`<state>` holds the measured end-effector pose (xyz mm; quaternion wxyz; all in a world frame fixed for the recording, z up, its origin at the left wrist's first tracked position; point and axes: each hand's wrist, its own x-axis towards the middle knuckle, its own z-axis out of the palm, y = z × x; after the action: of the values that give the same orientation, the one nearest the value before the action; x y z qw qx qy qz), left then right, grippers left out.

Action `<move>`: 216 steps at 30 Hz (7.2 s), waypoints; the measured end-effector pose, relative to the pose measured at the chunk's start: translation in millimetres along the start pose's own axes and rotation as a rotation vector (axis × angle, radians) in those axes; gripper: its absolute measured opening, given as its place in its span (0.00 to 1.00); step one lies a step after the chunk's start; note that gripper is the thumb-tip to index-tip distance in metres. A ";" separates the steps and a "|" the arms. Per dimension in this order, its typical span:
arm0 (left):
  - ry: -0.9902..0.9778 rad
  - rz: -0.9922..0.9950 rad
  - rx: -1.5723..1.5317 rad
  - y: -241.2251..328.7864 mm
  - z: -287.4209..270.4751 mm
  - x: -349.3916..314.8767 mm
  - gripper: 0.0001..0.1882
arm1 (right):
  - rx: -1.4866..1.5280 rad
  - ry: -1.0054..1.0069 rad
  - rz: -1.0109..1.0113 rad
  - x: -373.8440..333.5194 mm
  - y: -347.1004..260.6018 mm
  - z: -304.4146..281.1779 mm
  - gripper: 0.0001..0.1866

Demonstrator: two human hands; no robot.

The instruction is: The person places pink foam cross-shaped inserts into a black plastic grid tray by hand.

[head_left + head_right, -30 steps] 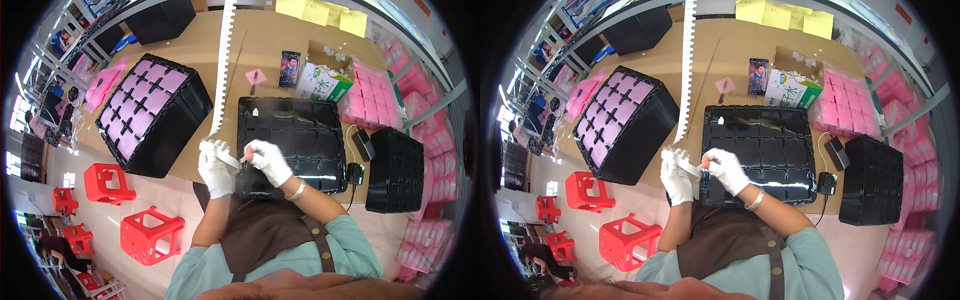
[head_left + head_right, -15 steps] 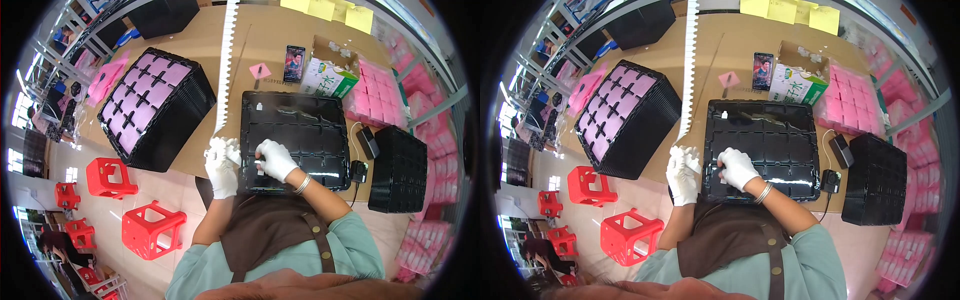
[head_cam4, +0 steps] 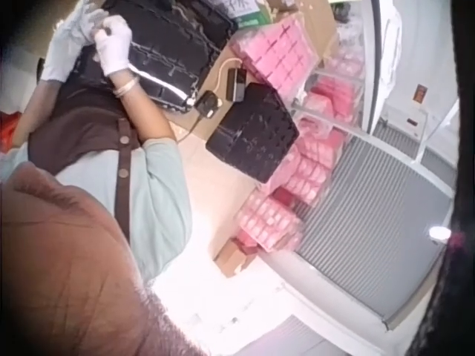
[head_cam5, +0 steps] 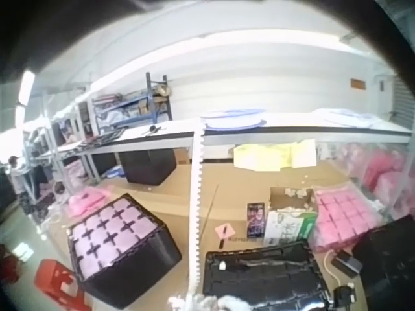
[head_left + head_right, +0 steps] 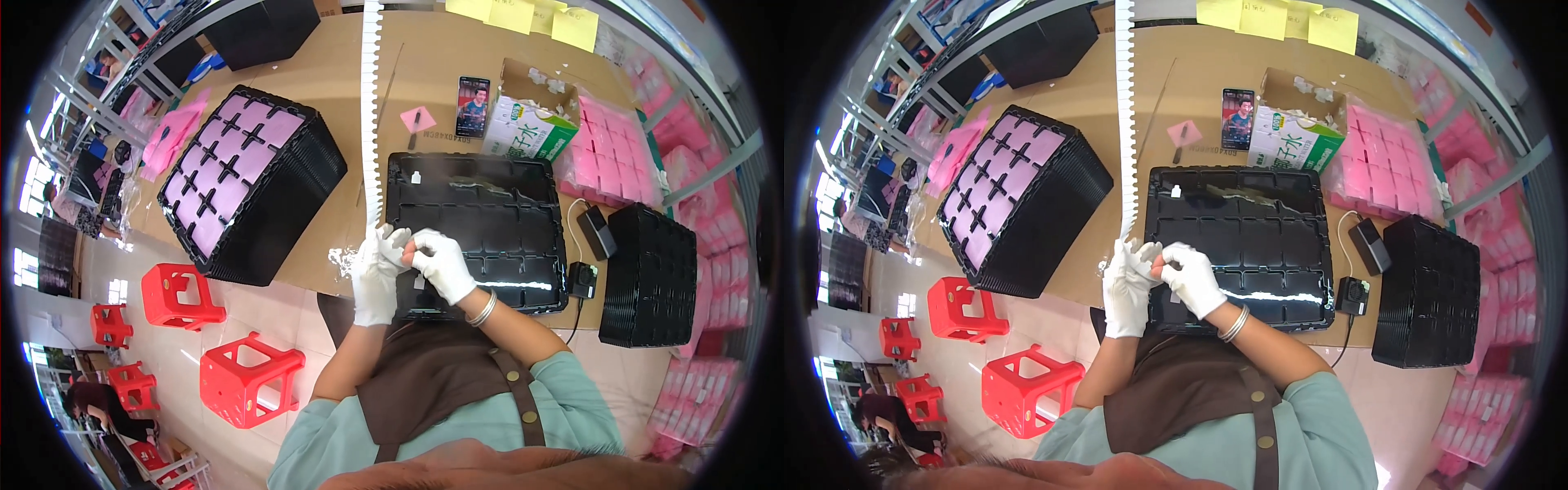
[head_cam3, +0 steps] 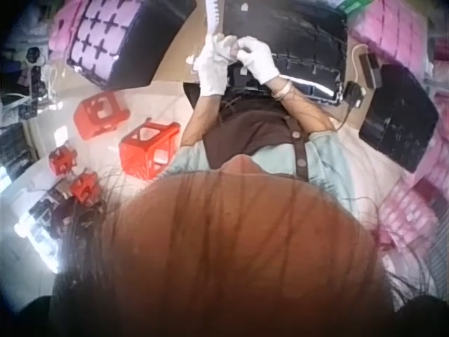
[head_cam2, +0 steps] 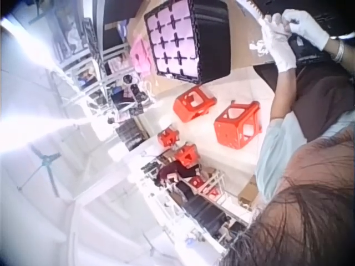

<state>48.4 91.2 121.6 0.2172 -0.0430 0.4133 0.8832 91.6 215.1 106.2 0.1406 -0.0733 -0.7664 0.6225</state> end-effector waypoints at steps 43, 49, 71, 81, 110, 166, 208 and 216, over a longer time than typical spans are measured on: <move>0.062 0.056 -0.005 -7.9 -26.7 12.1 0.15 | -0.640 0.315 -0.013 -54.8 -23.5 -144.6 0.02; 0.002 0.010 0.154 -28.7 -37.1 10.3 0.14 | -1.108 0.274 0.457 -79.0 21.4 -171.5 0.09; 0.026 0.132 0.398 -34.3 -29.7 -2.6 0.13 | -0.757 0.164 0.354 -103.7 25.5 -203.4 0.16; -0.009 0.140 0.467 -33.0 -34.4 -3.3 0.15 | -0.911 0.180 0.368 -90.6 7.0 -180.0 0.02; -0.004 0.174 0.523 -43.6 -46.5 1.9 0.12 | -0.762 0.278 0.404 73.2 112.5 -263.7 0.05; -0.076 0.061 0.446 -22.2 -28.9 -5.6 0.10 | -1.175 -0.020 0.148 168.3 53.0 -13.7 0.06; -0.076 0.398 0.491 99.2 -22.9 -54.9 0.14 | -0.669 0.235 -0.131 28.7 -13.1 -75.7 0.02; -1.371 0.219 0.164 123.7 78.4 -75.3 0.13 | -0.946 0.658 0.082 207.1 12.0 -312.6 0.14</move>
<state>72.7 53.9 280.1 0.3414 0.5823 0.2504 0.6940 -10.0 569.0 178.2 0.2993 -0.3477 -0.8738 0.1613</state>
